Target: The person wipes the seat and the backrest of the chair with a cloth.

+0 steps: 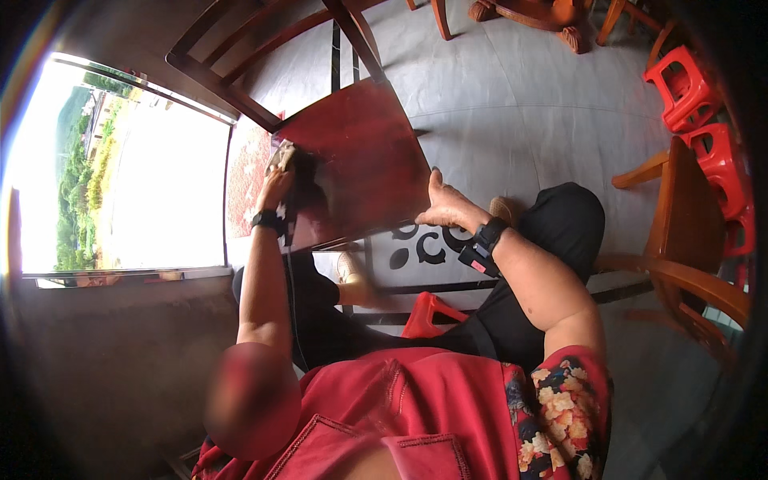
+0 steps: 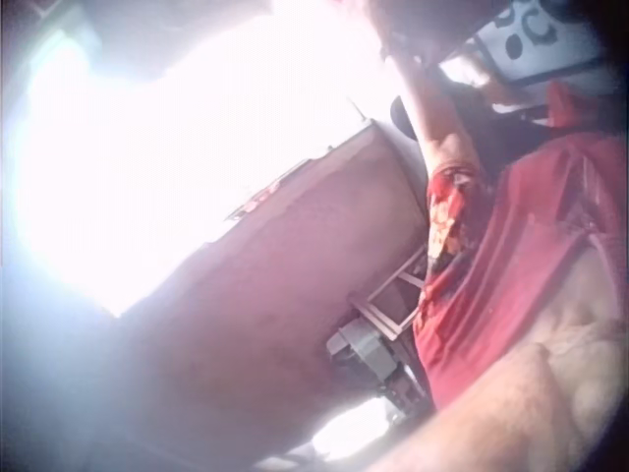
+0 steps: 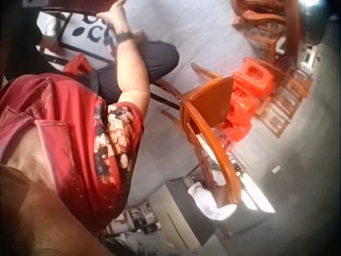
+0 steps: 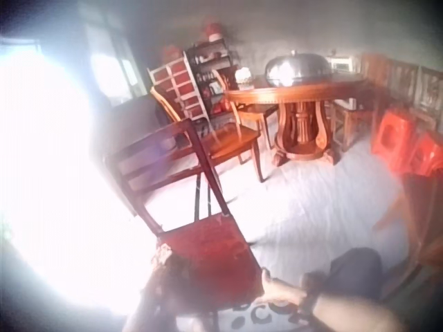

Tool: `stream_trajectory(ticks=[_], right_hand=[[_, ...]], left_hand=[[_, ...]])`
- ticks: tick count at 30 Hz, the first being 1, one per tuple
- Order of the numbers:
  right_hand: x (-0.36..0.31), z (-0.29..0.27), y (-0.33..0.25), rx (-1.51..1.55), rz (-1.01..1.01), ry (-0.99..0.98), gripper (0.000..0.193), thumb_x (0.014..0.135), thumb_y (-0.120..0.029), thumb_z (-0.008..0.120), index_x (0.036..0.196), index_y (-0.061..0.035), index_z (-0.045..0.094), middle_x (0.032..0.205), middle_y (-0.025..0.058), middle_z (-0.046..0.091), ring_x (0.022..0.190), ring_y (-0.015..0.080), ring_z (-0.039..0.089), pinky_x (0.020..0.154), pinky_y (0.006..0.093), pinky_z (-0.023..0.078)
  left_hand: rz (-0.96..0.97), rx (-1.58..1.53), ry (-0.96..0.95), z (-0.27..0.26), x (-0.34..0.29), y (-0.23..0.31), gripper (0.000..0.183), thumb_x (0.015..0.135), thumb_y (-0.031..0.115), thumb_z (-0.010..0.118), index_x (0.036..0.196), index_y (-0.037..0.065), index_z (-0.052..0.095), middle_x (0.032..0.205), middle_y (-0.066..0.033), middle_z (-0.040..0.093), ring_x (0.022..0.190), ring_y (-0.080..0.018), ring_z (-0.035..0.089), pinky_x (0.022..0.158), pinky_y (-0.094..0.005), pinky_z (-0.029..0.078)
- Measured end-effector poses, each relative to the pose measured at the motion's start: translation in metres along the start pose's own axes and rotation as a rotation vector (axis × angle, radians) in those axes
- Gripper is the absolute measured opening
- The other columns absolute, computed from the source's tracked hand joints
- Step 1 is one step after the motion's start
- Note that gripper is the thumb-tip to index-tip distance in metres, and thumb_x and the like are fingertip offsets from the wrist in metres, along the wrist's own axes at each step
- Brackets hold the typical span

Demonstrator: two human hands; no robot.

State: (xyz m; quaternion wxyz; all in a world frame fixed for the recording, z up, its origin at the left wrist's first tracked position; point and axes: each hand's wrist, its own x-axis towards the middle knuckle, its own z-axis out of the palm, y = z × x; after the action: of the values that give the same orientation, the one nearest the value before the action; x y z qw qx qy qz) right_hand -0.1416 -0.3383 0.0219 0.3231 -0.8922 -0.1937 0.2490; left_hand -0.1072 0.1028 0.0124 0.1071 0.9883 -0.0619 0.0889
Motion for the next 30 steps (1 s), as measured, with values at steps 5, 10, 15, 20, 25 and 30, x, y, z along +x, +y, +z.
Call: stream_trajectory(ticks=[5, 10, 15, 20, 25, 30], right_hand=[[-0.005, -0.023, -0.016, 0.108, 0.137, -0.143, 0.114, 0.069, -0.031, 0.082, 0.143, 0.0104, 0.007, 0.102, 0.0351, 0.06, 0.094, 0.0388, 0.065, 0.082, 0.0382, 0.052], [0.001, -0.01, 0.009, 0.111, -0.046, -0.149, 0.056, 0.072, -0.033, 0.078, 0.114, 0.0016, 0.063, 0.119, 0.0233, 0.062, 0.112, 0.0352, 0.059, 0.095, 0.0416, 0.046], [-0.011, -0.02, -0.013, 0.058, 0.134, -0.128, 0.105, 0.071, -0.033, 0.081, 0.14, 0.0124, 0.016, 0.119, 0.0386, 0.053, 0.117, 0.0436, 0.053, 0.098, 0.0418, 0.045], [-0.003, -0.009, -0.014, 0.106, 0.086, -0.19, 0.113, 0.066, -0.036, 0.084, 0.136, 0.0165, 0.012, 0.119, 0.0438, 0.049, 0.116, 0.0471, 0.053, 0.098, 0.0413, 0.045], [-0.003, -0.012, 0.002, 0.105, 0.12, -0.174, 0.104, 0.065, -0.027, 0.085, 0.128, 0.0184, 0.016, 0.103, 0.0388, 0.057, 0.101, 0.0455, 0.061, 0.088, 0.0402, 0.05], [-0.002, -0.01, -0.007, 0.113, 0.058, -0.13, 0.116, 0.06, -0.026, 0.088, 0.136, 0.0161, 0.011, 0.107, 0.0378, 0.057, 0.103, 0.0451, 0.06, 0.091, 0.0396, 0.05]], left_hand=[[0.294, -0.175, 0.215, 0.019, 0.052, 0.194, 0.051, 0.084, 0.013, 0.052, 0.134, 0.004, 0.05, 0.132, -0.0156, 0.053, 0.127, -0.0324, 0.045, 0.111, -0.0395, 0.034], [0.502, -0.064, -0.055, 0.035, 0.004, 0.279, 0.053, 0.075, 0.02, 0.06, 0.122, -0.006, 0.057, 0.137, -0.0188, 0.049, 0.132, -0.0362, 0.038, 0.115, -0.0485, 0.026], [0.246, -0.3, -0.14, -0.003, -0.006, 0.155, 0.05, 0.087, 0.013, 0.046, 0.134, -0.005, 0.047, 0.146, -0.0195, 0.039, 0.138, -0.0354, 0.031, 0.117, -0.0461, 0.02], [0.034, 0.332, -0.405, 0.008, 0.054, -0.039, 0.045, 0.098, 0.018, 0.034, 0.141, 0.014, 0.045, 0.136, -0.0242, 0.049, 0.131, -0.0383, 0.042, 0.113, -0.0432, 0.027], [0.221, 0.128, -0.104, 0.014, 0.136, 0.081, 0.047, 0.099, 0.03, 0.037, 0.144, 0.017, 0.041, 0.143, -0.0198, 0.044, 0.137, -0.0354, 0.036, 0.112, -0.0479, 0.029], [0.593, 0.387, 0.0, 0.06, 0.129, 0.183, 0.047, 0.088, 0.021, 0.05, 0.134, 0.012, 0.052, 0.138, -0.009, 0.049, 0.134, -0.0275, 0.038, 0.114, -0.044, 0.026]])
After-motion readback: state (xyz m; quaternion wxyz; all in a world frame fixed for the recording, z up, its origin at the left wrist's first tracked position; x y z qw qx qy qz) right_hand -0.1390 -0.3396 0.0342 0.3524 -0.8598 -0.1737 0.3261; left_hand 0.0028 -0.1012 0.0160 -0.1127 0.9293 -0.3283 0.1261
